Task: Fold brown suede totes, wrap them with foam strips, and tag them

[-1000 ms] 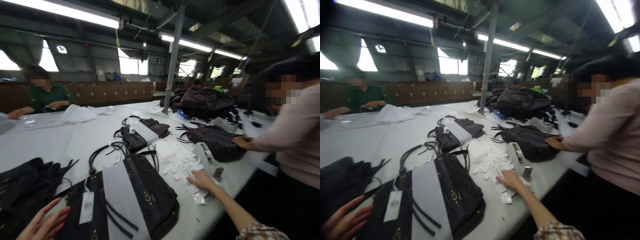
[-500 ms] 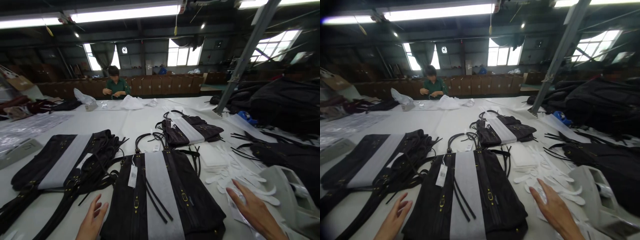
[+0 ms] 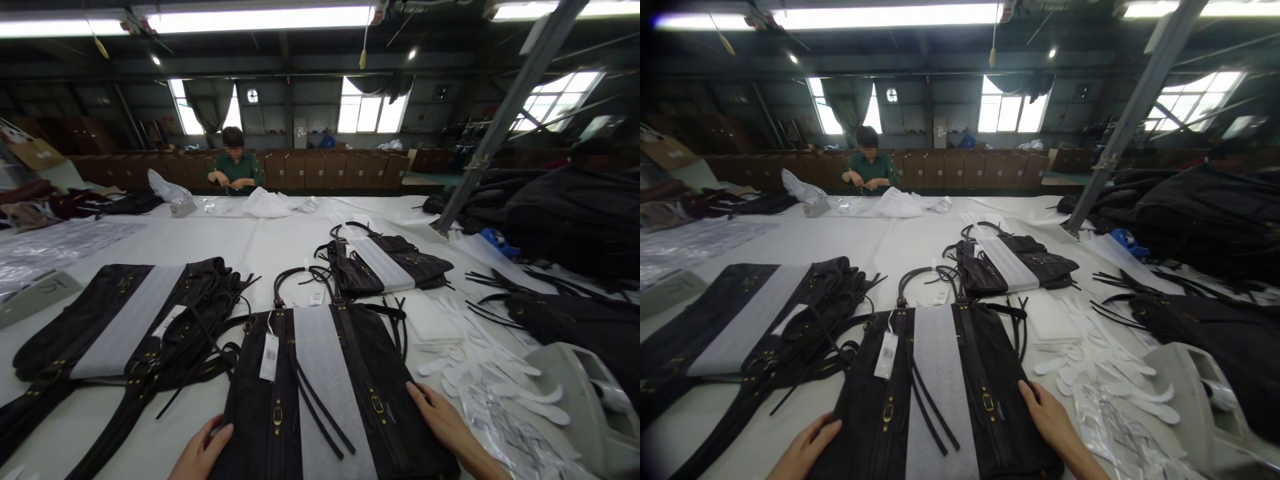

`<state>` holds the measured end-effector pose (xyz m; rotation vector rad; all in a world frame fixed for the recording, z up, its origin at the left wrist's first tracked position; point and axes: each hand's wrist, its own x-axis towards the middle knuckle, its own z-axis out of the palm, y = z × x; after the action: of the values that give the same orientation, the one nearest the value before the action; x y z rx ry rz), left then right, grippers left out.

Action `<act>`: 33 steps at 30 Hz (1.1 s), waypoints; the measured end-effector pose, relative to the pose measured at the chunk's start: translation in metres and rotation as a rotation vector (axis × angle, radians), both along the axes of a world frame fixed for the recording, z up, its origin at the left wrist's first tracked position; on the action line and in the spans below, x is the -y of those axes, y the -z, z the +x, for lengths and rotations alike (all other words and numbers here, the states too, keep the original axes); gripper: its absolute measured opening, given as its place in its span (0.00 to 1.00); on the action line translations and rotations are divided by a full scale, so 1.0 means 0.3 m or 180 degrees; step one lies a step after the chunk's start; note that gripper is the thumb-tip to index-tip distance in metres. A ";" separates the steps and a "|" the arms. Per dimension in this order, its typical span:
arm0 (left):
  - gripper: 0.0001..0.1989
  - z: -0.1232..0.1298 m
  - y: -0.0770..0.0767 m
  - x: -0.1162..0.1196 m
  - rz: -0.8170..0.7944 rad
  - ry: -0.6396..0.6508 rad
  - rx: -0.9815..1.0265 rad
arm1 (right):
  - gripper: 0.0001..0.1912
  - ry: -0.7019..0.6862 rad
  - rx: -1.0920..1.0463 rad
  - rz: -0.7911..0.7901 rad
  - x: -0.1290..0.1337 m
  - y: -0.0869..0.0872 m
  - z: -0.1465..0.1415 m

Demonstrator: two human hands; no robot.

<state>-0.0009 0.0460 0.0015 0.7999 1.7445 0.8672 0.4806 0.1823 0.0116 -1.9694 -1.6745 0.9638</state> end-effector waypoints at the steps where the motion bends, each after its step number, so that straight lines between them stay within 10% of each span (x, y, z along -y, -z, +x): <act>1: 0.33 -0.005 0.004 -0.006 0.0028 0.0111 0.0124 | 0.31 0.0029 -0.0016 0.0058 -0.002 0.015 0.009; 10: 0.25 -0.011 0.025 -0.011 0.0388 0.0785 0.0379 | 0.26 -0.0029 0.0659 0.0313 -0.016 0.091 0.039; 19: 0.24 -0.001 -0.019 0.008 0.0254 0.0637 0.0493 | 0.21 -0.1129 0.1622 0.2280 0.074 -0.145 -0.188; 26: 0.26 0.028 -0.056 0.020 0.0214 0.0356 0.0537 | 0.27 -0.2667 0.1317 0.1527 0.242 -0.176 -0.354; 33: 0.27 0.027 -0.072 0.018 0.0122 0.0486 0.0701 | 0.37 -0.2952 0.1459 0.1538 0.294 -0.055 -0.317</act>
<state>0.0070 0.0406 0.0230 0.8191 1.4591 0.8540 0.3855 0.0942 0.0282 -1.0999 -2.8446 0.2567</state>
